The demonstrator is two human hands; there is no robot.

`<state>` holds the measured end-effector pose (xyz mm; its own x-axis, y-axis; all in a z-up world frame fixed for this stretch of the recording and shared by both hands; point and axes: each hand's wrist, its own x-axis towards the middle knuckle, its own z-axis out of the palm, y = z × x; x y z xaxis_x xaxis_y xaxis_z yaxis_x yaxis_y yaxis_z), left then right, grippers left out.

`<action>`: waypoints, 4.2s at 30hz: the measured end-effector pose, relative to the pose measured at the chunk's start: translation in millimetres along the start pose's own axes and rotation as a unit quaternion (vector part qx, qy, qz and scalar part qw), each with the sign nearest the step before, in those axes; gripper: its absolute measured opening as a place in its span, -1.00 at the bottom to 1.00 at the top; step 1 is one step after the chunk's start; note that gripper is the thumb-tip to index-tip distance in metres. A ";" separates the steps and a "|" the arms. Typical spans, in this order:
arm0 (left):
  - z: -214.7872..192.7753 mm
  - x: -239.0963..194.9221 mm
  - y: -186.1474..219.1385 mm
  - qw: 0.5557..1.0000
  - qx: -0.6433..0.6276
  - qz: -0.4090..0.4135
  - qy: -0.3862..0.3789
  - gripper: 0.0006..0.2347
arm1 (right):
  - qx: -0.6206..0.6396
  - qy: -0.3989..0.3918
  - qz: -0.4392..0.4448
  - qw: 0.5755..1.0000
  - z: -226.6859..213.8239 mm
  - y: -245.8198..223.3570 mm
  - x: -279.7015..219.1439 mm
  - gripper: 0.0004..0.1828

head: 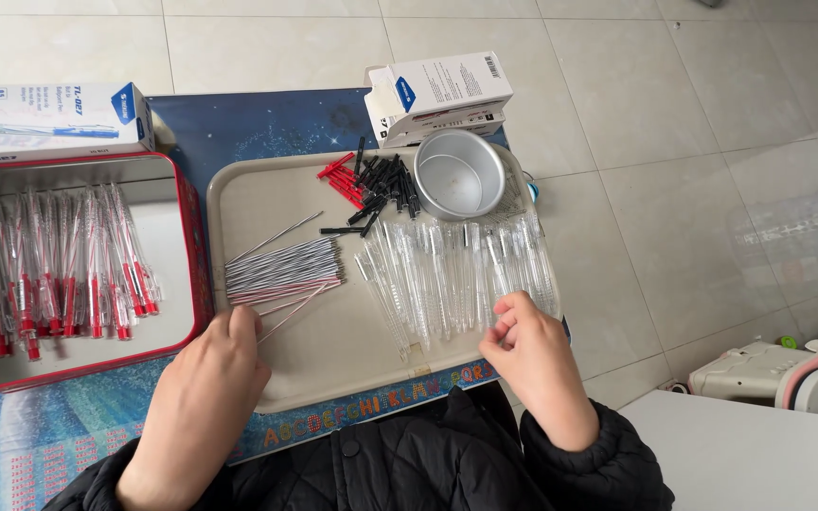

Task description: Assembling small plastic components by inserting sticks into tubes and attaching red caps

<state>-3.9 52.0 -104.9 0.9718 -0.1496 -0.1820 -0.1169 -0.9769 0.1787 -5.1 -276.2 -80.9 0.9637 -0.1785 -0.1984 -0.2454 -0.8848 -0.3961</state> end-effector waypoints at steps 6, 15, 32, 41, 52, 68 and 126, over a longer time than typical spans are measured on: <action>7.2 0.8 -3.4 0.999 0.009 0.020 0.026 -0.89 | -0.024 0.009 -0.013 1.000 10.2 7.5 8.0 -0.85; 5.1 1.1 -2.1 0.998 -0.061 -0.009 0.033 -0.90 | 0.006 0.049 0.019 0.999 1.8 -1.3 -5.4 -0.85; -65.3 -24.4 16.3 0.697 -0.688 0.068 0.193 -0.96 | 0.355 0.038 -0.293 0.887 -28.8 -31.1 -26.2 -0.69; -113.2 -31.5 35.4 0.668 -0.638 0.067 0.378 -0.83 | 0.275 -0.196 -0.412 0.846 5.2 -75.3 -30.4 -0.59; -124.4 -27.0 46.7 0.694 -0.616 0.077 0.365 -0.91 | 0.358 -0.205 -0.427 0.805 9.9 -73.4 -33.9 -0.68; -111.1 -8.8 71.4 0.802 -0.465 0.247 0.281 -0.92 | 0.310 -0.156 -0.403 0.847 2.7 -73.2 -31.9 -0.67; -141.1 -10.2 61.5 0.847 -0.246 0.413 0.226 -0.94 | 0.368 0.115 -0.358 0.850 -15.2 -88.6 -37.5 -0.78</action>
<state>7.9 14.9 44.4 0.5914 -0.5686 0.5718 -0.8045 -0.3679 0.4662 -17.9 -197.6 -24.8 0.8681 0.1374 0.4769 0.4951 -0.3084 -0.8123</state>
